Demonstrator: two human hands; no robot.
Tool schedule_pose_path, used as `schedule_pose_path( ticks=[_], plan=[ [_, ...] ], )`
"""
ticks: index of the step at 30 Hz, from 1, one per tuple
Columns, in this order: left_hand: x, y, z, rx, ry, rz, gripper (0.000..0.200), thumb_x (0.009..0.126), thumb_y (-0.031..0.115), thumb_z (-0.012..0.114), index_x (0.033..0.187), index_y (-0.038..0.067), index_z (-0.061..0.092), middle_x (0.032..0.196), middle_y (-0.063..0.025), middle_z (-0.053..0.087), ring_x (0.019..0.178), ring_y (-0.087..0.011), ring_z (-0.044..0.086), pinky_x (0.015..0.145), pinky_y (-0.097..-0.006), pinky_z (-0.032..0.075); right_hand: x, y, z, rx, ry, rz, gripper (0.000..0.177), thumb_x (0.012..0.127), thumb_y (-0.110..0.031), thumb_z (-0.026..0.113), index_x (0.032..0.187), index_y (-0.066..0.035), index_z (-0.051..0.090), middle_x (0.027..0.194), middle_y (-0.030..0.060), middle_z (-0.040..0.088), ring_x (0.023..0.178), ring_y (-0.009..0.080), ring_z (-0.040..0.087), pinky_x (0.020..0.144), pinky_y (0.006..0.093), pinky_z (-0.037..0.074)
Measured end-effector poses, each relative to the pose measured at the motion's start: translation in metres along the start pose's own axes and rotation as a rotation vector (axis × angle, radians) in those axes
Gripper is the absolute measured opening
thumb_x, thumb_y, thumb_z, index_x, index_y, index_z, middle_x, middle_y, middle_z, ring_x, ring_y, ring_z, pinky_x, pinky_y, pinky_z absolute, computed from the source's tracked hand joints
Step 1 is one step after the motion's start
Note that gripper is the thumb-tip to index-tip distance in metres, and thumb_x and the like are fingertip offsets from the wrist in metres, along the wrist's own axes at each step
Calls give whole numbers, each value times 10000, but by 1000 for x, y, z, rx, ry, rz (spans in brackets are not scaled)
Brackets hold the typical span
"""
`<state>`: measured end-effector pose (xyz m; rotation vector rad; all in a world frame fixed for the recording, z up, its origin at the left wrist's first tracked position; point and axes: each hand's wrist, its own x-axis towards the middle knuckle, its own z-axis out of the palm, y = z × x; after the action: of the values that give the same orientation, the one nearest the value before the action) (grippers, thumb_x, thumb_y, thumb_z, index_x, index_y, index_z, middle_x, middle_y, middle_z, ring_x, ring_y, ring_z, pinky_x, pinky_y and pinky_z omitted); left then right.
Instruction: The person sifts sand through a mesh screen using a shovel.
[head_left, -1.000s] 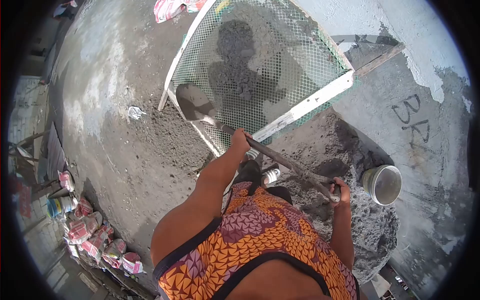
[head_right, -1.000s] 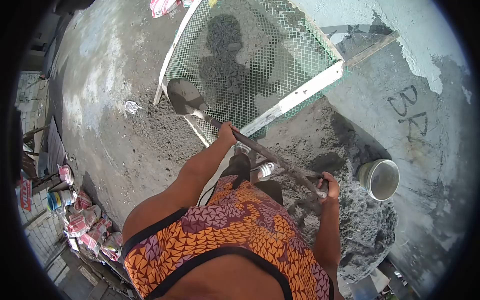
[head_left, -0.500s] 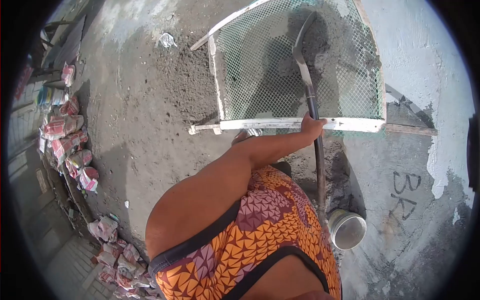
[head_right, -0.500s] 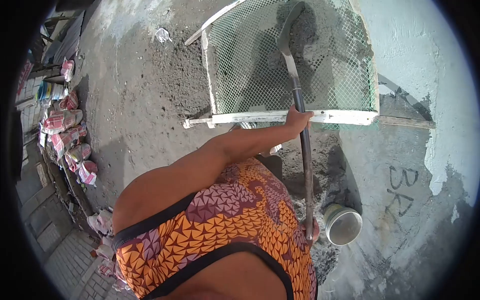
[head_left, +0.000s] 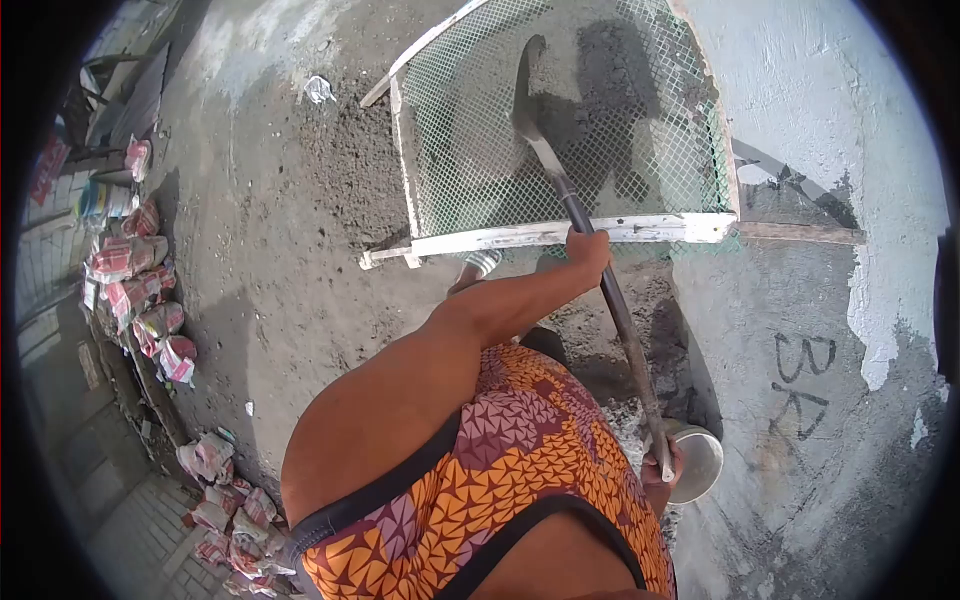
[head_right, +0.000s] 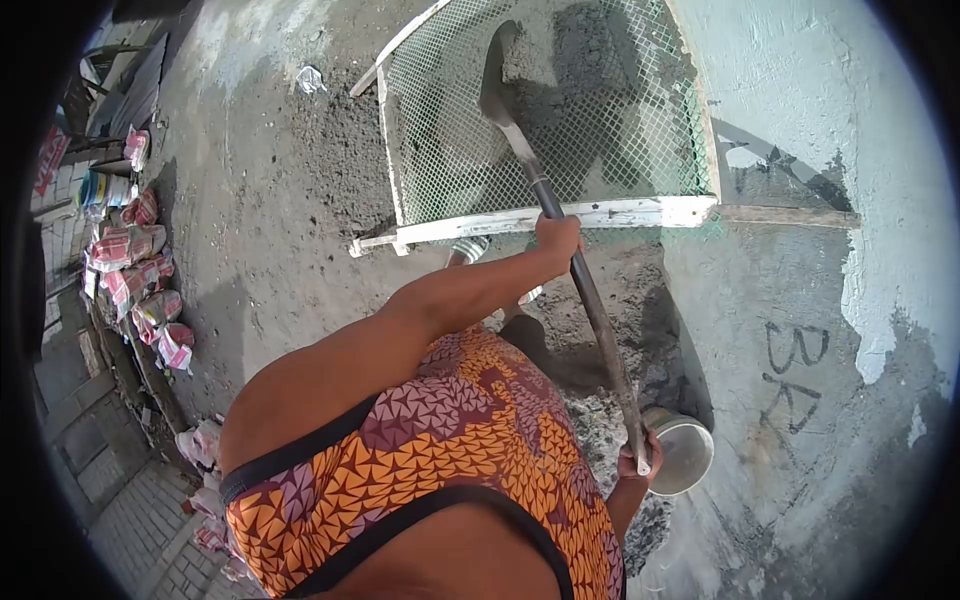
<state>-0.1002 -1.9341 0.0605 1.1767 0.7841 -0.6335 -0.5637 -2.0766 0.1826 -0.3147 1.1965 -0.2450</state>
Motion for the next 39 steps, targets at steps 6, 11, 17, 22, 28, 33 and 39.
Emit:
schedule_pose_path(
  ticks=[6,11,17,22,28,33,39],
  plan=[
    [-33,37,-3,-21,-248,148,489,839,115,687,1206,-25,394,723,-108,559,478,-212,584,464,-399,494,33,24,-3,-210,-132,57,248,1008,-232,486,1029,-37,638,815,75,690,684,192,668,594,346,551],
    [81,98,-87,-132,-35,102,250,888,76,619,1017,-21,428,581,-95,455,435,-208,496,408,-389,434,66,84,100,-36,-301,225,224,1003,-223,498,1006,-80,671,840,55,705,647,194,644,535,355,508],
    [93,102,-48,-58,111,-12,386,860,55,586,1174,-48,385,645,-102,482,444,-208,493,413,-384,424,59,69,122,79,-112,7,214,963,-234,518,968,-81,667,890,104,709,695,208,665,449,358,482],
    [-19,36,23,17,-182,-22,459,840,62,644,1199,-14,368,731,-109,539,464,-211,555,442,-401,475,-32,24,59,110,-8,19,248,981,-250,508,1005,-55,661,902,125,715,589,219,656,441,349,518],
    [1,57,-43,-180,-261,82,387,904,123,685,1105,28,369,690,-75,522,498,-197,569,434,-379,482,-4,30,39,-74,2,49,239,981,-239,507,987,-55,659,858,106,709,555,219,646,426,361,516],
    [85,57,-100,-74,131,8,391,858,68,612,1161,-34,387,666,-105,499,466,-202,522,399,-381,446,56,70,76,61,-113,54,201,978,-221,515,963,-74,651,868,81,706,606,212,675,441,362,541],
    [-27,-10,-2,-25,10,-100,376,825,36,622,1148,25,430,667,-112,531,449,-239,560,411,-398,470,-45,12,5,110,178,-144,222,946,-246,553,1065,-70,620,903,111,701,596,205,667,399,324,514]
  ],
)
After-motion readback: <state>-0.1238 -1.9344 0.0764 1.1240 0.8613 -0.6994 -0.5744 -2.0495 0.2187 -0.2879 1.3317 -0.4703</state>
